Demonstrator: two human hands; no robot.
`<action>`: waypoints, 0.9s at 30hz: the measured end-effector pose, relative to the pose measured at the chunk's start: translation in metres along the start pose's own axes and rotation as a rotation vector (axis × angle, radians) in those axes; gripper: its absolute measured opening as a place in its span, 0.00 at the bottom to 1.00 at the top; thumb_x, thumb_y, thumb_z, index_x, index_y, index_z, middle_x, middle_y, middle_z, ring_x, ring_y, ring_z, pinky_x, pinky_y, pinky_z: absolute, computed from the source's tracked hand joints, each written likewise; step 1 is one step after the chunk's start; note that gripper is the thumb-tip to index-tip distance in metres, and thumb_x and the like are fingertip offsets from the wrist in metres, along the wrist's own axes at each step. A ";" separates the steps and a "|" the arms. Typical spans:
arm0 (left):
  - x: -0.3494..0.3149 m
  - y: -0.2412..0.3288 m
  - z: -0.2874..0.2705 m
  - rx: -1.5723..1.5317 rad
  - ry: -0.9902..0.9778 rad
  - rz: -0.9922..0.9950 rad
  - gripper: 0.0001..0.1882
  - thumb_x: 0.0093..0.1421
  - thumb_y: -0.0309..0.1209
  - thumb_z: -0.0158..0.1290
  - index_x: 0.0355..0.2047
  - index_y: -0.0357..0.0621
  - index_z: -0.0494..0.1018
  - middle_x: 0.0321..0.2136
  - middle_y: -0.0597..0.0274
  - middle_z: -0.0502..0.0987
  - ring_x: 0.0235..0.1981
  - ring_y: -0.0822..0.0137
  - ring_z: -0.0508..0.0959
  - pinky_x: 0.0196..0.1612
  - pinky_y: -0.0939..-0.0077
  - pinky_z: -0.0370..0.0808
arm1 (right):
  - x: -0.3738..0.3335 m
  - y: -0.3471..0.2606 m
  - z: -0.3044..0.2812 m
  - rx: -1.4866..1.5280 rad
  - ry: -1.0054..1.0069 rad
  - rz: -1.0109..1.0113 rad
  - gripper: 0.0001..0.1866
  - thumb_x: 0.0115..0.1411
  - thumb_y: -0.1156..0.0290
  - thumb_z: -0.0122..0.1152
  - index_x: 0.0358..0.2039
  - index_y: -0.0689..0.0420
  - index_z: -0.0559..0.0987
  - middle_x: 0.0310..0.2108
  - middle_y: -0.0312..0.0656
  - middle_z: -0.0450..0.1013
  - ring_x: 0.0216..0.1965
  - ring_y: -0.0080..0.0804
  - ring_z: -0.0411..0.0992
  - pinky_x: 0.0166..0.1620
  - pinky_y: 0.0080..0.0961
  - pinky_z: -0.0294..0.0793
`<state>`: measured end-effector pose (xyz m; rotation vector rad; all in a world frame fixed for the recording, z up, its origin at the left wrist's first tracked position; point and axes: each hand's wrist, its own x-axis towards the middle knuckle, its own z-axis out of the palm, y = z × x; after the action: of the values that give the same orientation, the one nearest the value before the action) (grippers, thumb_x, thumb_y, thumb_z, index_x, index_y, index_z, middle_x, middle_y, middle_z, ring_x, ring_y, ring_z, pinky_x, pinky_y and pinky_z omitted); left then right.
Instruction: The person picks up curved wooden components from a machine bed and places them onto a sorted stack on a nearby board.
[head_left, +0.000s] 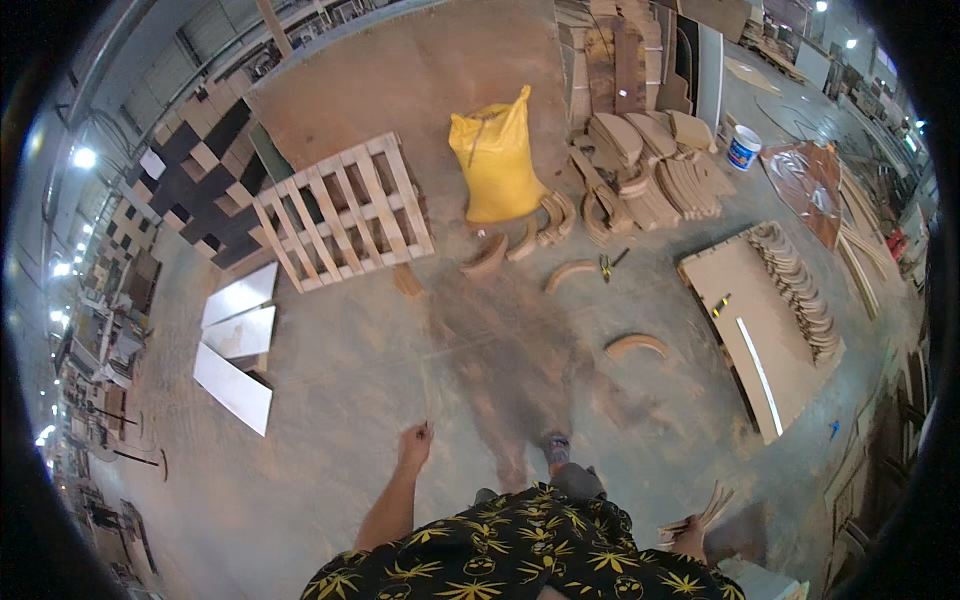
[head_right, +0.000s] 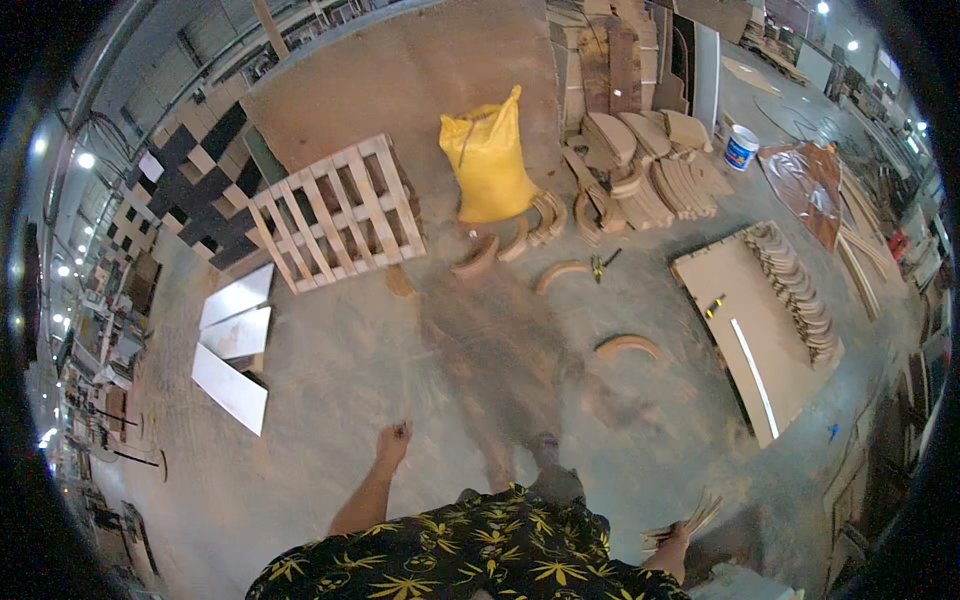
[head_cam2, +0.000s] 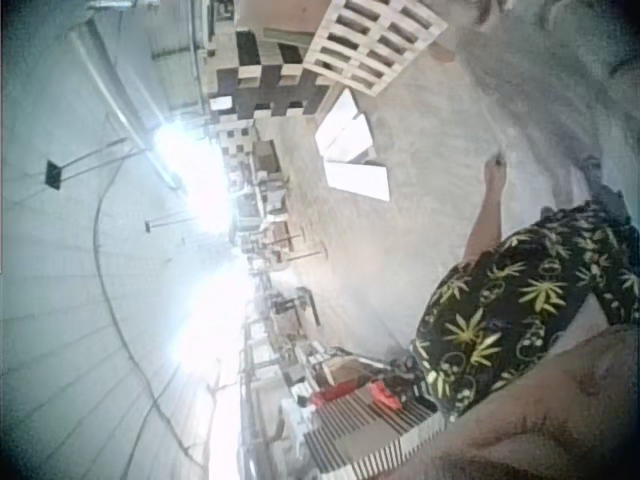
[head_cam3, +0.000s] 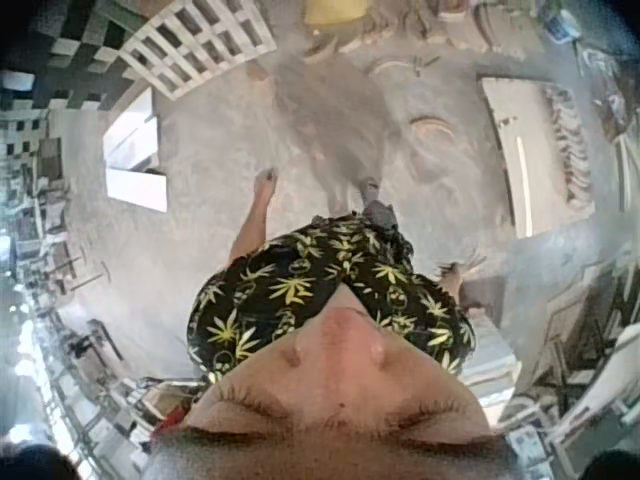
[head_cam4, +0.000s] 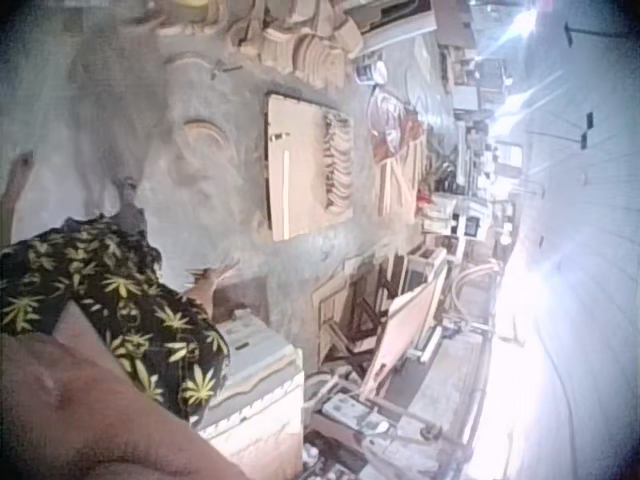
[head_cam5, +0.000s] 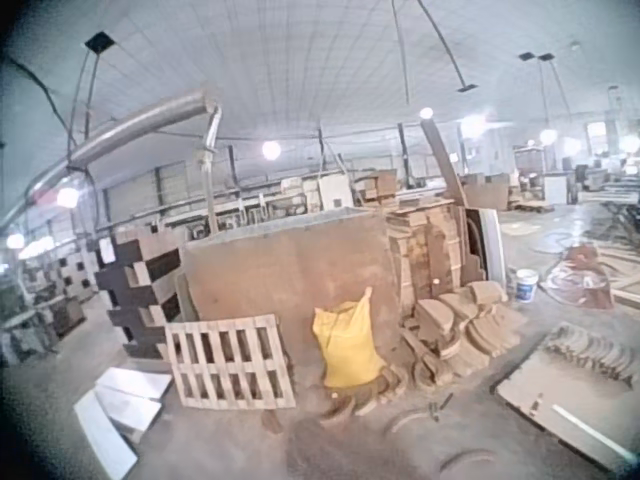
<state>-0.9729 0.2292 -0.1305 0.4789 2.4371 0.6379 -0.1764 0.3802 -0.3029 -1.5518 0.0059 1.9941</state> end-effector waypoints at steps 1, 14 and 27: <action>0.003 -0.046 0.004 -0.055 0.127 0.107 0.17 0.62 0.37 0.55 0.45 0.37 0.78 0.35 0.48 0.81 0.37 0.54 0.80 0.42 0.65 0.75 | 0.033 -0.006 0.065 0.002 0.192 -0.013 0.20 0.66 0.57 0.51 0.20 0.52 0.62 0.22 0.40 0.67 0.17 0.31 0.57 0.25 0.35 0.62; 0.091 -0.128 0.047 0.052 -0.360 -0.539 0.14 0.65 0.39 0.49 0.40 0.44 0.78 0.27 0.60 0.80 0.29 0.59 0.80 0.34 0.60 0.76 | 0.231 -0.129 0.568 -0.067 0.369 -0.036 0.22 0.63 0.56 0.54 0.18 0.50 0.60 0.11 0.37 0.56 0.09 0.31 0.45 0.16 0.29 0.52; 0.467 0.024 -0.121 -0.698 0.453 0.081 0.07 0.66 0.29 0.50 0.30 0.44 0.73 0.23 0.67 0.71 0.26 0.70 0.68 0.33 0.72 0.69 | 0.324 -0.076 0.884 -0.036 -0.248 -0.165 0.19 0.63 0.54 0.60 0.50 0.51 0.77 0.49 0.40 0.75 0.50 0.43 0.71 0.52 0.51 0.73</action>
<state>-1.4026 0.4238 -0.2324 0.1490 2.3709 1.6959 -0.9611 0.9053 -0.2834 -1.2730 -0.2507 2.0485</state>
